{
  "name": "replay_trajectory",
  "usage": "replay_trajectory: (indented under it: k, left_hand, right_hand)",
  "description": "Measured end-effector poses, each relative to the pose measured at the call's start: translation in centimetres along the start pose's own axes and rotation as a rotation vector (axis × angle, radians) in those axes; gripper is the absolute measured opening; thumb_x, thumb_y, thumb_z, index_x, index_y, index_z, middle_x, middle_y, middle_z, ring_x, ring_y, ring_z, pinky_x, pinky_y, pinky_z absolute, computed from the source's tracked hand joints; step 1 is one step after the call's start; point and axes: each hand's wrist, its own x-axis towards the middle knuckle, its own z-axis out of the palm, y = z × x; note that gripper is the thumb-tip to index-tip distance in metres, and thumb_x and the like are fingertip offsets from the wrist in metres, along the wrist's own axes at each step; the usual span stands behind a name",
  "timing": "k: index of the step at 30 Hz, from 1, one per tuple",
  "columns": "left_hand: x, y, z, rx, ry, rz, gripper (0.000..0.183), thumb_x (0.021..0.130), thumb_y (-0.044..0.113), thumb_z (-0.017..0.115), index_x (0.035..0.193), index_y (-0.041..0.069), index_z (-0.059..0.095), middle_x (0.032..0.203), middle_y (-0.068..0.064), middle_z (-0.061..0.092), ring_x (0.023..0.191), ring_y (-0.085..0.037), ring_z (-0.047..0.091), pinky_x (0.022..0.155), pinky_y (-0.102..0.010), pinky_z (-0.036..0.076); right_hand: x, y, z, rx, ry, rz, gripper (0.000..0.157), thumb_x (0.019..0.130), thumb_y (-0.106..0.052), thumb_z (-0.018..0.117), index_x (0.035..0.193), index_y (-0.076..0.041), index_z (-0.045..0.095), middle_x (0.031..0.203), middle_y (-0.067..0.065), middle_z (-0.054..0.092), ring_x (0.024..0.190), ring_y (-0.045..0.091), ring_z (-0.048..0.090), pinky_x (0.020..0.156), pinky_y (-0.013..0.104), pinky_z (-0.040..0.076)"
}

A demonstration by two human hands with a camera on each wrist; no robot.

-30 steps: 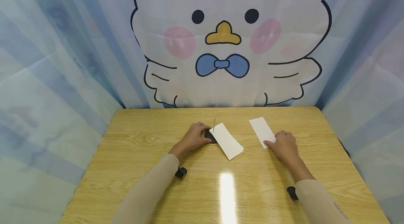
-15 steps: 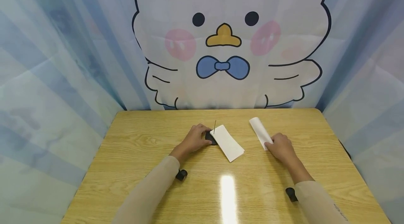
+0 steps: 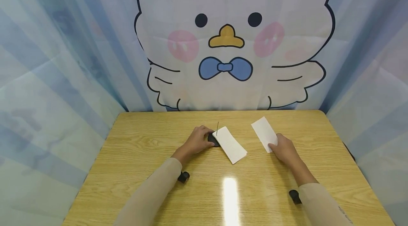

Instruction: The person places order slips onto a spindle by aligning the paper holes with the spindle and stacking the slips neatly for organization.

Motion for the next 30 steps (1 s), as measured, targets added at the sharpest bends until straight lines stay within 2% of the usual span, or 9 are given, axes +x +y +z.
replay_trajectory:
  k: [7,14,20,24,30]
  left_hand:
    - [0.0,0.0,0.0,-0.002,0.009,0.006,0.053,0.082,0.039,0.076,0.13,0.021,0.061,0.13,-0.002,0.057,0.118,-0.022,0.05,0.1,-0.036,0.045]
    - [0.0,-0.1,0.1,-0.001,0.01,0.005,0.053,0.082,0.039,0.076,0.13,0.022,0.061,0.132,-0.001,0.056,0.118,-0.021,0.05,0.1,-0.036,0.045]
    - [0.1,0.0,0.1,-0.009,0.01,0.005,0.053,0.083,0.039,0.075,0.131,0.022,0.06,0.132,-0.002,0.056,0.117,-0.021,0.05,0.099,-0.036,0.045]
    - [0.0,0.1,0.1,-0.004,0.007,0.004,0.053,0.083,0.039,0.075,0.131,0.021,0.061,0.131,-0.001,0.056,0.117,-0.02,0.05,0.099,-0.035,0.046]
    - [-0.1,0.2,-0.1,0.012,0.007,0.003,0.053,0.084,0.039,0.075,0.131,0.021,0.06,0.131,-0.001,0.056,0.117,-0.02,0.05,0.099,-0.035,0.046]
  right_hand:
    - [0.2,0.4,-0.1,0.002,-0.011,0.001,0.063,0.099,-0.031,0.053,0.136,0.017,0.037,0.134,0.041,0.043,0.123,0.056,0.042,0.099,0.062,0.039]
    - [-0.1,0.4,-0.8,0.045,-0.026,0.016,0.063,0.103,-0.039,0.041,0.136,0.015,0.038,0.135,0.04,0.042,0.125,0.055,0.041,0.099,0.062,0.038]
    - [-0.6,0.1,-1.9,0.109,-0.026,0.032,0.067,0.105,-0.042,0.031,0.141,0.014,0.032,0.14,0.04,0.036,0.13,0.056,0.034,0.103,0.064,0.033]
    - [-0.9,-0.2,-2.5,0.127,-0.01,0.029,0.065,0.105,-0.041,0.026,0.142,0.012,0.032,0.14,0.039,0.037,0.128,0.055,0.037,0.101,0.064,0.035]
    - [-1.3,-0.7,-3.1,0.137,0.015,0.015,0.063,0.105,-0.043,0.028,0.14,0.009,0.037,0.135,0.035,0.045,0.116,0.046,0.049,0.09,0.058,0.043]
